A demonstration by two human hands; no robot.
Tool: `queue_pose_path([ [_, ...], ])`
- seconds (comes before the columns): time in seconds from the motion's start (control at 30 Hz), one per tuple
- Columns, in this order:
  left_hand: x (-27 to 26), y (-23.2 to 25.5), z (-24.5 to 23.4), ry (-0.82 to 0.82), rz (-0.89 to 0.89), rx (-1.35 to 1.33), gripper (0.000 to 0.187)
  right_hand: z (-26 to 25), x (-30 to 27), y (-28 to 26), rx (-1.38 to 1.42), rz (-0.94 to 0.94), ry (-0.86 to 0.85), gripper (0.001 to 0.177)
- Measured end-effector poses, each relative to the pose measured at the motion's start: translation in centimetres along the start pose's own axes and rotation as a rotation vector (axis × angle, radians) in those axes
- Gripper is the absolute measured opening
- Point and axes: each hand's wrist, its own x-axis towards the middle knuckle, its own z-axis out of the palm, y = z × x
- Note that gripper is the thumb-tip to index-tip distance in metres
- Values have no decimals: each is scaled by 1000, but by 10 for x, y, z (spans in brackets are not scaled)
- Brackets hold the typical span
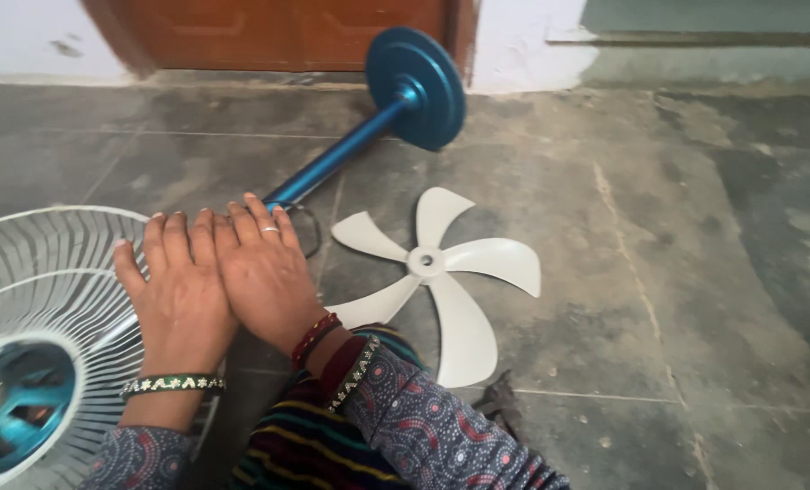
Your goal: The person disassembles a standing electric fan by removing the front grille, then the fan blades, and finally the rear grille. The components are placed on the floor beside the fan base.
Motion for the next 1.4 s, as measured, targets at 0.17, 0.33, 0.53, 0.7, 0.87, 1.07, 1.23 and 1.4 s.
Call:
queue_pose_path([
  [0.17, -28, -33, -14, -28, -69, 11, 59, 18, 0, -40, 6, -70, -46, 44],
  [0.33, -55, -64, -26, -46, -158, 33, 60, 34, -2, -78, 39, -132, -108, 43],
  [0.53, -86, -99, -37, -57, -231, 79, 60, 54, -8, -118, 85, -201, -148, 46],
  [0.7, -113, -119, -44, -87, -269, 106, 58, 67, -17, -143, 124, -257, -188, 47],
  [0.87, -135, -131, -44, -106, -299, 144, 57, 79, -28, -160, 154, -272, -213, 45],
  [1.07, -148, -135, -41, -133, -331, 99, 59, 85, -38, -166, 143, -286, -218, 44],
  [1.23, -136, -127, -42, -114, -307, 107, 58, 76, -28, -157, 128, -296, -210, 45],
  [1.4, -102, -96, -44, -75, -239, 32, 59, 44, -13, -123, 26, -268, -155, 42],
])
